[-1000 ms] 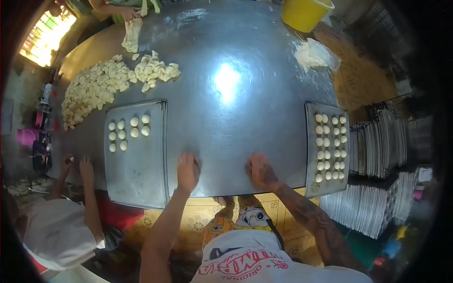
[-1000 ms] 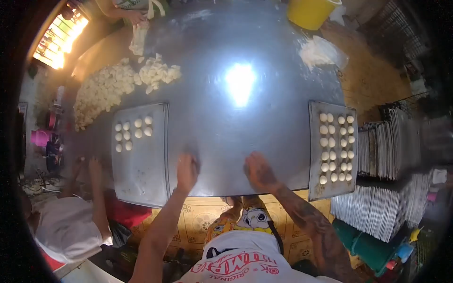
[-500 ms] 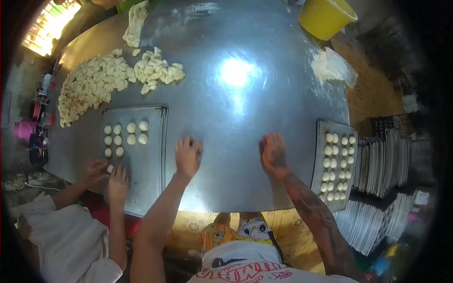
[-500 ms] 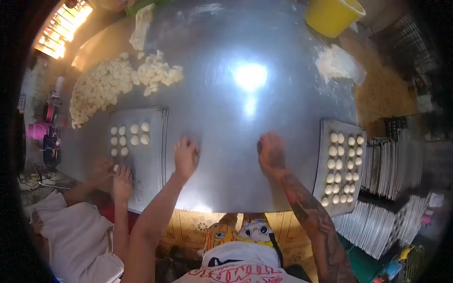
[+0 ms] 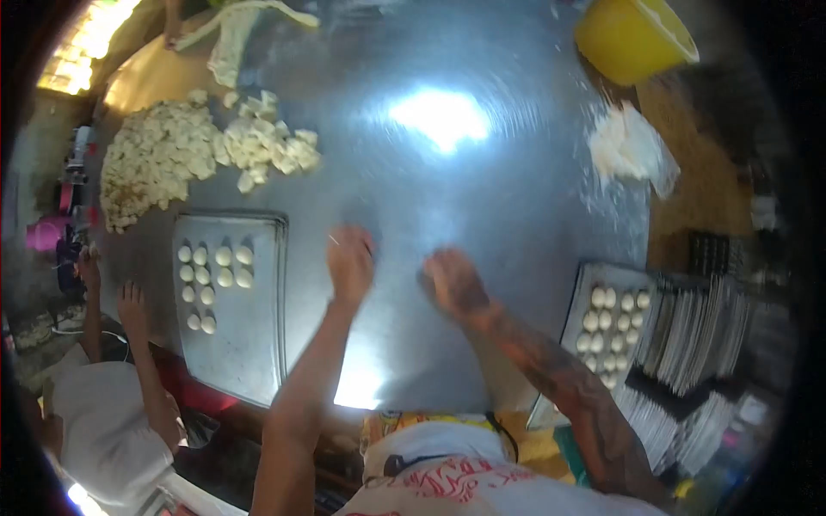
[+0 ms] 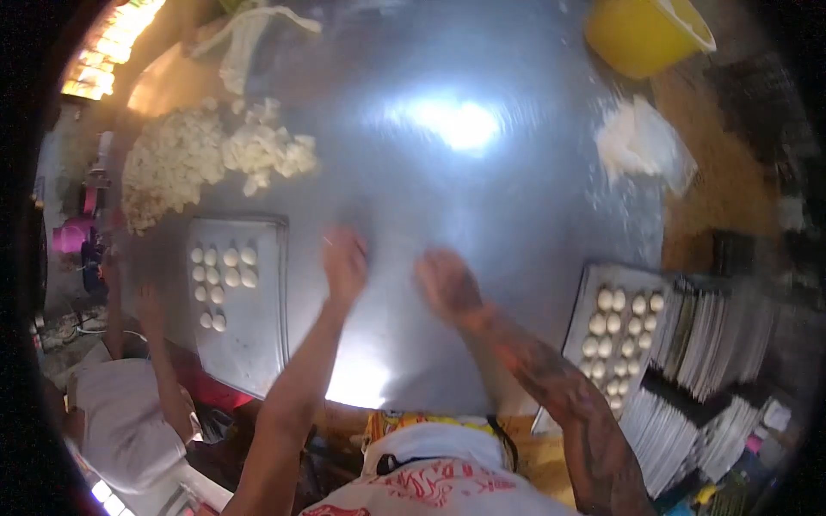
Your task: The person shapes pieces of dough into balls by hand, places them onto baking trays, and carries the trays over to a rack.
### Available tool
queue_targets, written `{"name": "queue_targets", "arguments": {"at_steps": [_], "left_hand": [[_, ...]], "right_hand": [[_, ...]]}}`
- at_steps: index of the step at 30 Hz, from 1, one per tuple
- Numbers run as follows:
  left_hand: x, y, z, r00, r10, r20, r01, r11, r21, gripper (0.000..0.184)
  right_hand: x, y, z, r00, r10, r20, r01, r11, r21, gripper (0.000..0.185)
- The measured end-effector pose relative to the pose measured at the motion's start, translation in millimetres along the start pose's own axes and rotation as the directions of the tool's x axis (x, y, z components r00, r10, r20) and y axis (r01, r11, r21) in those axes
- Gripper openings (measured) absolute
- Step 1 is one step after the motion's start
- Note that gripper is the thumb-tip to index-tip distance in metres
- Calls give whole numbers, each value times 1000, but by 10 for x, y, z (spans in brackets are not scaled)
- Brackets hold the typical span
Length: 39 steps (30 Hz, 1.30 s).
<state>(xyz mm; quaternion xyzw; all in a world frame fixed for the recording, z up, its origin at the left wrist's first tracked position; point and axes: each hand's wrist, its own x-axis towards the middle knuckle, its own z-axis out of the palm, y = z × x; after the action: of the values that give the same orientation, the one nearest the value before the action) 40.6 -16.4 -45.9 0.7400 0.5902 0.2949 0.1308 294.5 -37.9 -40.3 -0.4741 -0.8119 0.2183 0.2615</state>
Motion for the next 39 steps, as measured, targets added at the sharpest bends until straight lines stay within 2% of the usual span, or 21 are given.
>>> {"name": "queue_targets", "arguments": {"at_steps": [1,2,4,5,7,11,12,13,14,15,17,19,21,23,25,28,30,34,36,38,39], "left_hand": [[-17,-52,-6,991,113,65,-105,988,-113,16],[29,-88,-97,992,115,61,-109,989,-98,16],[57,-159,-216,983,42,180,-34,998,-47,14],[381,-57,-196,994,84,69,-92,988,124,13],[886,17,27,999,24,36,-27,995,100,11],[854,238,108,993,85,83,-82,996,-36,10],[791,228,-5,993,90,73,-87,995,-41,10],[788,232,-180,997,-31,-68,24,995,-99,11],[760,216,-322,967,-164,-197,130,976,-174,14],[657,157,-351,963,-170,-209,133,975,-180,14],[401,37,-349,988,-152,7,149,952,-267,22],[178,11,-413,979,-102,179,181,842,-509,28],[-10,-53,-854,972,-130,197,216,830,-515,29],[-472,-311,-1262,961,-156,230,259,804,-535,29],[-976,-838,-1639,920,-387,54,333,703,-629,31],[-1187,-1490,-2351,853,-516,-78,440,791,-426,34],[-1163,-1726,-2535,838,-537,-95,472,802,-366,35],[-1148,-1874,-2466,898,-438,-43,424,888,-180,37],[-1050,-1694,-2503,861,-509,-1,506,856,-102,48],[-1069,-1462,-2554,894,-407,-185,390,913,-122,53],[-1027,-1224,-2521,790,-592,-159,531,791,-306,43]], "right_hand": [[-161,-48,-39,988,-153,14,154,987,-43,14],[-192,-144,-230,984,-170,49,163,979,125,11],[160,4,-265,993,-112,36,112,994,11,12],[210,51,-276,999,-21,41,25,994,-107,13],[857,97,-45,991,-110,-74,101,989,-110,17],[796,-137,119,991,-110,-82,105,993,-59,29],[691,-180,17,994,-34,-105,34,999,0,32],[633,-259,-140,993,-46,-109,45,999,-13,32],[550,-348,-284,959,168,-227,-154,985,76,36],[460,-425,-375,872,376,-315,-331,925,188,41],[288,-547,-341,911,323,-256,-314,946,77,41],[175,-707,-229,942,278,-189,-286,958,-13,41],[247,-935,33,882,459,105,-469,875,117,35],[404,-1530,374,910,406,84,-414,893,179,33],[648,-2034,760,949,298,105,-314,923,222,28],[1095,-2721,1385,986,89,139,-122,961,247,17],[1326,-2938,1765,993,-48,107,18,964,267,27],[1368,-2761,2270,940,33,339,-95,981,170,45],[1400,-3064,1618,960,131,247,-172,973,151,49],[1362,-2806,1274,960,197,197,-228,962,148,58],[1365,-2387,1290,973,222,65,-229,964,131,56]]}}
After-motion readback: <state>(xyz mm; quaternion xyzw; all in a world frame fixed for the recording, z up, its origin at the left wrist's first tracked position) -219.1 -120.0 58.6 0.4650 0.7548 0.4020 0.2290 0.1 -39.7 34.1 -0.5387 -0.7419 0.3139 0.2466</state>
